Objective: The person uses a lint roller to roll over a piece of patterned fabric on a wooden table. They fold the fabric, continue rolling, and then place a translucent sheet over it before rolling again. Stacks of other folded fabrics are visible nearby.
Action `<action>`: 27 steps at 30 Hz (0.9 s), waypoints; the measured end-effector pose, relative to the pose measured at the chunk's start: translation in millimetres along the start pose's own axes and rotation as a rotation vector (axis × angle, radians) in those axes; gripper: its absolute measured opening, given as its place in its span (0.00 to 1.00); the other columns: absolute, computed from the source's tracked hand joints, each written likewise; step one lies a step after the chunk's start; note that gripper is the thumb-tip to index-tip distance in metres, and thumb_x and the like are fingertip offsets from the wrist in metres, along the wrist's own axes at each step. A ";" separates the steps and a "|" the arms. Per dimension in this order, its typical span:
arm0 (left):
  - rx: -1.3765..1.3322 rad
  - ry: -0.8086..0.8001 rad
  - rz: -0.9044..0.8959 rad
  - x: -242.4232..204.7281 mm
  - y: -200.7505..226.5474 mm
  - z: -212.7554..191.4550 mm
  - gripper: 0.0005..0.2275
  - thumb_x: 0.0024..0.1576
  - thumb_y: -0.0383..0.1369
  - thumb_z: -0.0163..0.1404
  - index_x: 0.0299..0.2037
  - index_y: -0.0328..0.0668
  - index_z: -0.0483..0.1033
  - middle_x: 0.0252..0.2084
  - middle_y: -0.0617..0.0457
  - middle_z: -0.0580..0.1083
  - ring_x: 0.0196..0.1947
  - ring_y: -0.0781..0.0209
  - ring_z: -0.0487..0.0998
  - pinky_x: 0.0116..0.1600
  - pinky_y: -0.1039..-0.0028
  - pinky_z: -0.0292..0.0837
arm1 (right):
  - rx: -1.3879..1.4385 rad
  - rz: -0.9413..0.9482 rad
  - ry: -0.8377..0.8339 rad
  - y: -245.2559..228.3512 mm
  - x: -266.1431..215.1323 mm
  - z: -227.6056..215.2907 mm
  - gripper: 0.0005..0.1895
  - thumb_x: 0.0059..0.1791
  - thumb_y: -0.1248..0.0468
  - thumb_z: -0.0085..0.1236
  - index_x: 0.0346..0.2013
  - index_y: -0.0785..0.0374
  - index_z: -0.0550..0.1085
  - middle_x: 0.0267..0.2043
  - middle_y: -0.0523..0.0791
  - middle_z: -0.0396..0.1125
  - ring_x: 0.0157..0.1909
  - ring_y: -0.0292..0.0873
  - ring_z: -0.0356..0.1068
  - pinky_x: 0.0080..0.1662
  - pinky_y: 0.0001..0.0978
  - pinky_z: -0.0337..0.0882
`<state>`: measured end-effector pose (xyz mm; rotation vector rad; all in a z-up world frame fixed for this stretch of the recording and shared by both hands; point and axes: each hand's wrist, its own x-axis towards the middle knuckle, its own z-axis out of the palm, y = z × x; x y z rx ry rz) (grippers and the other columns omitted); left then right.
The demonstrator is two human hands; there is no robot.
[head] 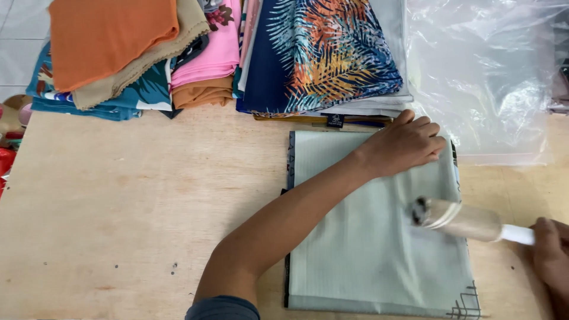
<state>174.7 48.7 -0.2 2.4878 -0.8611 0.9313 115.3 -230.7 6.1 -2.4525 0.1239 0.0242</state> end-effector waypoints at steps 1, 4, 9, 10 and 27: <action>-0.009 -0.003 0.003 -0.3 -2.1 -0.8 0.06 0.43 0.34 0.45 0.17 0.50 0.61 0.20 0.60 0.61 0.26 0.63 0.64 0.34 0.73 0.48 | -0.002 0.009 0.002 -13.9 -2.8 -3.7 0.23 0.54 0.61 0.32 0.18 0.71 0.61 0.12 0.49 0.47 0.18 0.43 0.48 0.21 0.36 0.45; -0.071 0.000 0.033 0.1 -2.6 -2.0 0.07 0.42 0.32 0.46 0.17 0.48 0.60 0.20 0.59 0.59 0.26 0.62 0.62 0.34 0.74 0.47 | -0.039 -0.266 -0.133 -48.0 -16.3 -12.7 0.19 0.44 0.68 0.36 0.08 0.73 0.61 0.10 0.49 0.52 0.16 0.42 0.51 0.24 0.31 0.49; -0.107 -0.083 0.023 2.4 -3.4 -11.1 0.06 0.45 0.33 0.45 0.18 0.49 0.62 0.21 0.58 0.61 0.27 0.62 0.64 0.36 0.73 0.49 | -0.013 -0.433 0.130 -37.8 -9.2 -7.1 0.22 0.49 0.70 0.36 0.09 0.70 0.56 0.10 0.41 0.43 0.15 0.35 0.43 0.21 0.29 0.42; -0.111 -0.084 0.031 2.1 -3.1 -9.1 0.06 0.45 0.33 0.45 0.18 0.49 0.62 0.21 0.58 0.61 0.27 0.62 0.64 0.36 0.73 0.49 | -0.013 -0.427 0.137 -36.5 -7.8 -8.2 0.22 0.49 0.70 0.36 0.09 0.70 0.56 0.10 0.41 0.43 0.15 0.35 0.43 0.21 0.29 0.42; -0.138 -0.097 -0.006 2.0 -1.8 -11.1 0.06 0.46 0.33 0.43 0.18 0.47 0.62 0.20 0.58 0.61 0.24 0.62 0.62 0.35 0.74 0.48 | -0.016 -0.515 0.195 -34.0 -8.5 -9.0 0.17 0.47 0.73 0.37 0.14 0.74 0.64 0.10 0.46 0.52 0.14 0.37 0.49 0.21 0.28 0.45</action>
